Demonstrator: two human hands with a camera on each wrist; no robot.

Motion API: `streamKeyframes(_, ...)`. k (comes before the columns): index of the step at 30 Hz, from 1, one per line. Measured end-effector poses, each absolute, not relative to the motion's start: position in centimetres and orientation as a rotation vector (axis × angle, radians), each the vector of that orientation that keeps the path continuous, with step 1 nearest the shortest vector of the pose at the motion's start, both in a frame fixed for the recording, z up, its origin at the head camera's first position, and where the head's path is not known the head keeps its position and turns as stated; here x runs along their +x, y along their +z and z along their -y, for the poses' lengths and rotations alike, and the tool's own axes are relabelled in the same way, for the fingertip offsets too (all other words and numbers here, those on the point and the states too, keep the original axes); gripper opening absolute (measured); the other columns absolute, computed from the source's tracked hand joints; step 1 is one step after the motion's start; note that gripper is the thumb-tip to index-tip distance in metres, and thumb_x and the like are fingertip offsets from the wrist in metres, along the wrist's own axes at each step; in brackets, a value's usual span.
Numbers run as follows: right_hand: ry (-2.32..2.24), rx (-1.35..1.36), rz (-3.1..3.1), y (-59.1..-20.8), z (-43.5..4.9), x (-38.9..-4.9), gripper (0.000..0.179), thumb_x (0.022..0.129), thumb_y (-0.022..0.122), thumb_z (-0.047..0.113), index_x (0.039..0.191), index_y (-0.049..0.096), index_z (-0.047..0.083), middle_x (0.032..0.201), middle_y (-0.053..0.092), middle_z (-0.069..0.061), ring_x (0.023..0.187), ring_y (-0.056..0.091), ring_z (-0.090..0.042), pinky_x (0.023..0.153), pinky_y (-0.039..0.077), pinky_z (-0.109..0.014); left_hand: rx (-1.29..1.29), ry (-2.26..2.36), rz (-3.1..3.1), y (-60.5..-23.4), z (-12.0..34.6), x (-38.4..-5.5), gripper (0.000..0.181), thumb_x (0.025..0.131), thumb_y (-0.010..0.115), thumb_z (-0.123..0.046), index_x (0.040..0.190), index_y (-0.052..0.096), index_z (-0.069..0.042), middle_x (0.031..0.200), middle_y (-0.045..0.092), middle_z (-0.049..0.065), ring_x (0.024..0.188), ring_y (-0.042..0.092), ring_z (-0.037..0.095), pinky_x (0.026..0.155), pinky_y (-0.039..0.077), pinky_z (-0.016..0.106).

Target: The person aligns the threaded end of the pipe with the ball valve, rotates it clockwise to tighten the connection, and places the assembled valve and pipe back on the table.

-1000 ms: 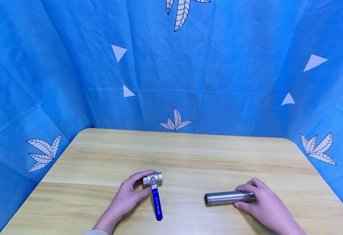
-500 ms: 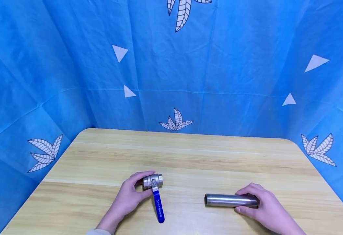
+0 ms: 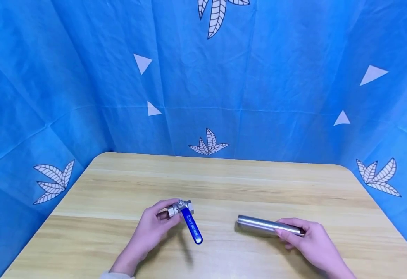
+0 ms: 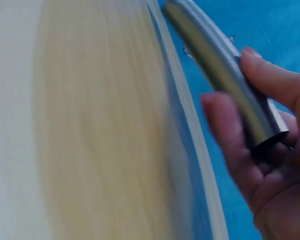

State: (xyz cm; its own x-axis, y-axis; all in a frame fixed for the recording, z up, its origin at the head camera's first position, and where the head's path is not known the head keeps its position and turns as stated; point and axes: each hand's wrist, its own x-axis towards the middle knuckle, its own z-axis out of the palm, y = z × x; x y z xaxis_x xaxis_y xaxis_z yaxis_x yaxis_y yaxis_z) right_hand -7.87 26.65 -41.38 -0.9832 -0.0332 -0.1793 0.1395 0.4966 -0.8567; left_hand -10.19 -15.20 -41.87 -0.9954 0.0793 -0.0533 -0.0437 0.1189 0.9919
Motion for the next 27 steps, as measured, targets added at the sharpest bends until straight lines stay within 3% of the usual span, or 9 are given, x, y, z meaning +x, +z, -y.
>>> streamKeyframes(6,-2.062,0.307,-2.414,-40.2,-23.2,-8.8,0.031,0.091,0.087,0.012,0.119,0.08,0.002,0.092,0.082,-0.003,0.075,0.077,-0.015,0.071,0.067,-0.03,0.125,2.147,-2.083,-40.2,15.0,-10.0,0.052,0.095,0.076,0.0,0.145,0.064,-0.004,0.147,0.061,0.021,0.119,0.075,0.023,0.101,0.061,0.027)
streamKeyframes(9,-2.388,0.312,-2.229,-39.3,-21.9,-9.0,0.018,0.092,0.082,0.0,0.109,0.082,0.004,0.092,0.081,-0.001,0.072,0.077,-0.014,0.071,0.067,-0.029,0.102,2.244,-2.021,-39.5,14.5,-10.0,0.052,0.096,0.07,0.006,0.147,0.06,-0.002,0.146,0.062,0.019,0.121,0.075,0.019,0.105,0.059,0.028)
streamKeyframes(13,-2.705,0.217,-1.988,-38.1,-20.8,-9.5,0.019,0.095,0.073,-0.01,0.105,0.082,0.003,0.095,0.08,-0.004,0.071,0.076,-0.014,0.068,0.066,-0.027,0.071,2.423,-1.974,-38.9,13.9,-10.4,0.051,0.096,0.068,0.008,0.147,0.059,0.001,0.14,0.066,0.013,0.121,0.074,0.022,0.105,0.061,0.035)
streamKeyframes(16,-2.763,0.159,-1.949,-37.5,-20.4,-9.7,0.02,0.095,0.071,-0.013,0.103,0.082,0.003,0.096,0.08,-0.005,0.069,0.076,-0.015,0.067,0.066,-0.027,0.068,2.49,-1.947,-38.8,13.4,-10.5,0.051,0.096,0.07,0.007,0.146,0.059,0.003,0.135,0.071,0.007,0.119,0.074,0.023,0.103,0.062,0.037)
streamKeyframes(20,-2.702,0.091,-2.009,-37.3,-20.3,-9.4,0.023,0.094,0.069,-0.015,0.102,0.082,0.003,0.095,0.08,-0.006,0.07,0.076,-0.015,0.067,0.066,-0.028,0.076,2.47,-1.944,-39.1,12.8,-10.6,0.053,0.094,0.071,0.009,0.145,0.06,0.004,0.133,0.073,0.003,0.115,0.074,0.02,0.102,0.062,0.031)
streamKeyframes(27,-2.641,0.003,-2.088,-37.5,-19.6,-8.8,0.022,0.092,0.07,-0.017,0.105,0.08,-0.001,0.09,0.081,-0.007,0.066,0.075,-0.016,0.067,0.066,-0.029,0.028,2.419,-1.922,-39.1,12.0,-10.4,0.052,0.092,0.068,0.012,0.143,0.064,0.0,0.136,0.069,0.01,0.118,0.073,0.023,0.104,0.061,0.029)
